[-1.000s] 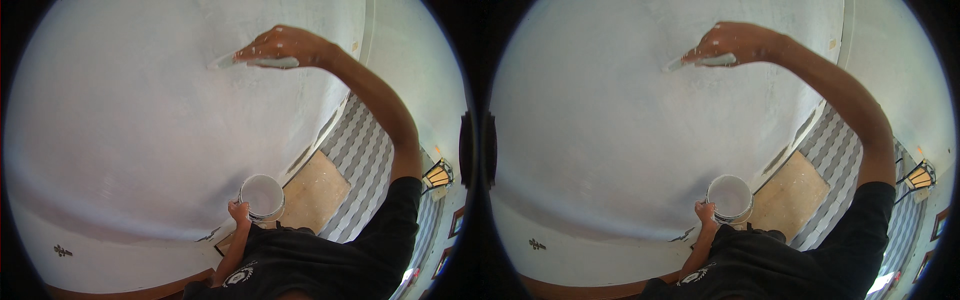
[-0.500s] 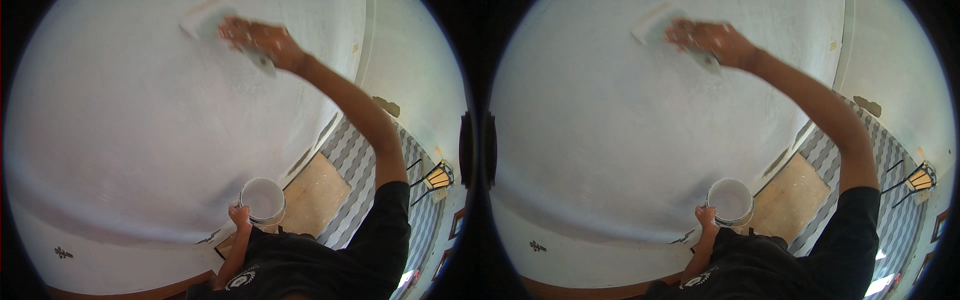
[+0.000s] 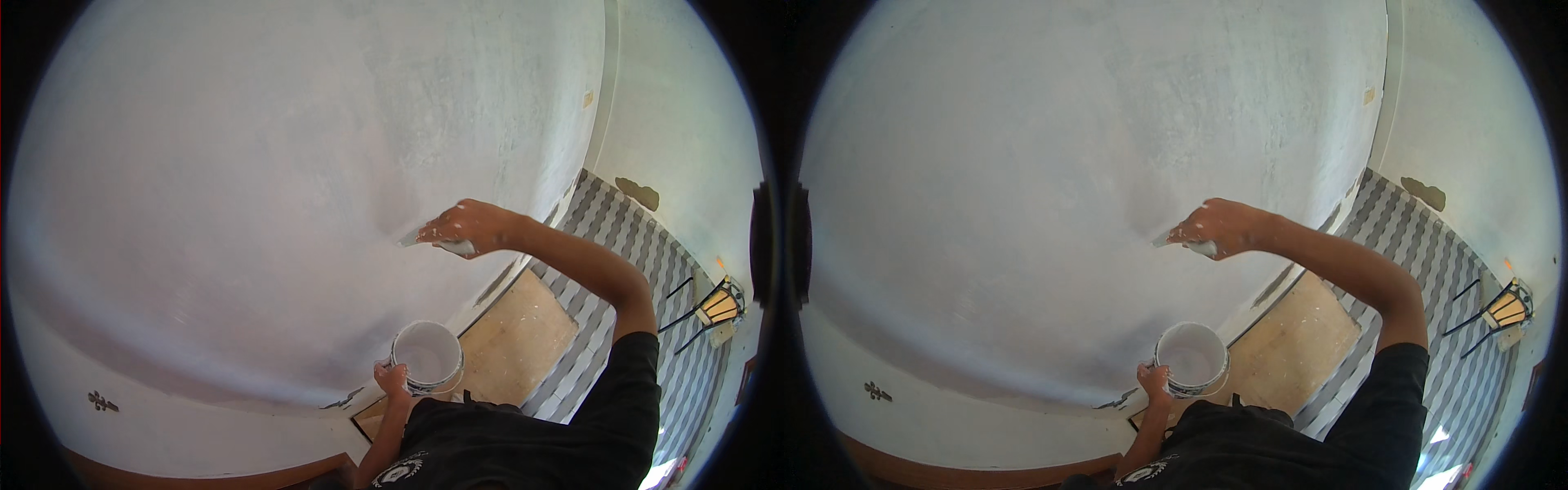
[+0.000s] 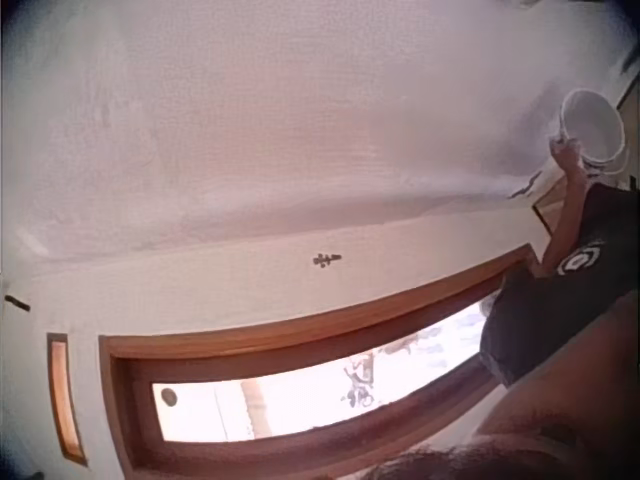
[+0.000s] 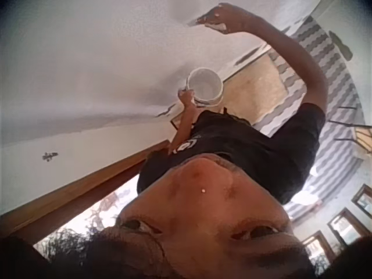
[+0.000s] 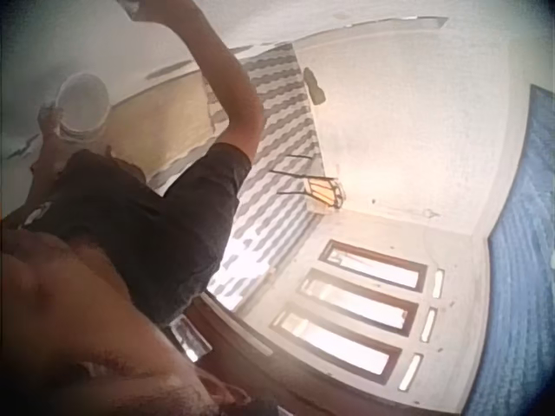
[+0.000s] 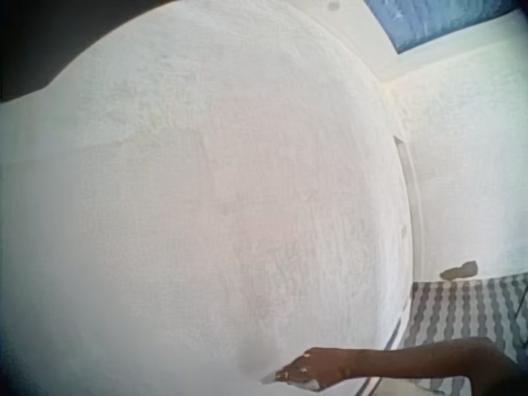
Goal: Applying plaster or paint to a wall and ceiling junction using a wide brush and bucket.
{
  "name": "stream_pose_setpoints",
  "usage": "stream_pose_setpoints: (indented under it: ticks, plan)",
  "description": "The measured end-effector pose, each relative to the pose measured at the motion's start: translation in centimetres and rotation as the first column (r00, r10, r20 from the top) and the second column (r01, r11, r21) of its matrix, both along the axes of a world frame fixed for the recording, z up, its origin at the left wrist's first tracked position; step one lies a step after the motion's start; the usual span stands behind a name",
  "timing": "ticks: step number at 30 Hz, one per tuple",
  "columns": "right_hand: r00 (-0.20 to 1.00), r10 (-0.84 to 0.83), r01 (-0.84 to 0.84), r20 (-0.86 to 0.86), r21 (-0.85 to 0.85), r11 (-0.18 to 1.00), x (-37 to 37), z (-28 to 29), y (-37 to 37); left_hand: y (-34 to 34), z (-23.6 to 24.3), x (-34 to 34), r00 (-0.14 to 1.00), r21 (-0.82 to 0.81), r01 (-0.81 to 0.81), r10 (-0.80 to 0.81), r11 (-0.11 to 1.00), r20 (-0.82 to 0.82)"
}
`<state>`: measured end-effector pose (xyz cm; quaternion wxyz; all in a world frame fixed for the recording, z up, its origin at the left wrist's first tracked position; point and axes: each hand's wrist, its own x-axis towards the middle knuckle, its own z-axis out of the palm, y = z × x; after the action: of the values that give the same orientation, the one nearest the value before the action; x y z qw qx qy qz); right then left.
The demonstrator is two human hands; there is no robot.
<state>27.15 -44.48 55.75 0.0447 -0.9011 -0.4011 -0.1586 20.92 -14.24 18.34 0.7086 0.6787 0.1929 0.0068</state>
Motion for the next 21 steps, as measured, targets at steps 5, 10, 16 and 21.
stream_pose_setpoints:
  ticks: [5, 10, 16, 21]
  plan:
    - [0.955, -0.036, 0.078, -0.295, 0.131, 0.988, 2.8, 9.0, -0.7, -1.2, 4.0, -1.1, 0.999, -0.021, -0.014, 0.015, 1.0, 0.043]
    - [0.982, -0.157, 0.17, -0.108, 0.125, 0.977, 4.4, 20.6, -3.6, -1.4, 6.3, -2.1, 0.993, 0.065, -0.113, 0.115, 0.991, -0.021]
    - [0.966, -0.156, 0.086, 0.206, 0.313, 0.946, 5.6, 34.8, -9.4, -2.7, 7.6, -2.8, 0.968, 0.01, -0.25, 0.25, 0.968, 0.011]
    - [0.675, -0.154, -0.075, 0.721, 0.275, 0.959, 7.9, 36.9, -10.5, -1.6, 2.6, -2.0, 0.985, 0.395, -0.16, 0.171, 0.905, 0.007]
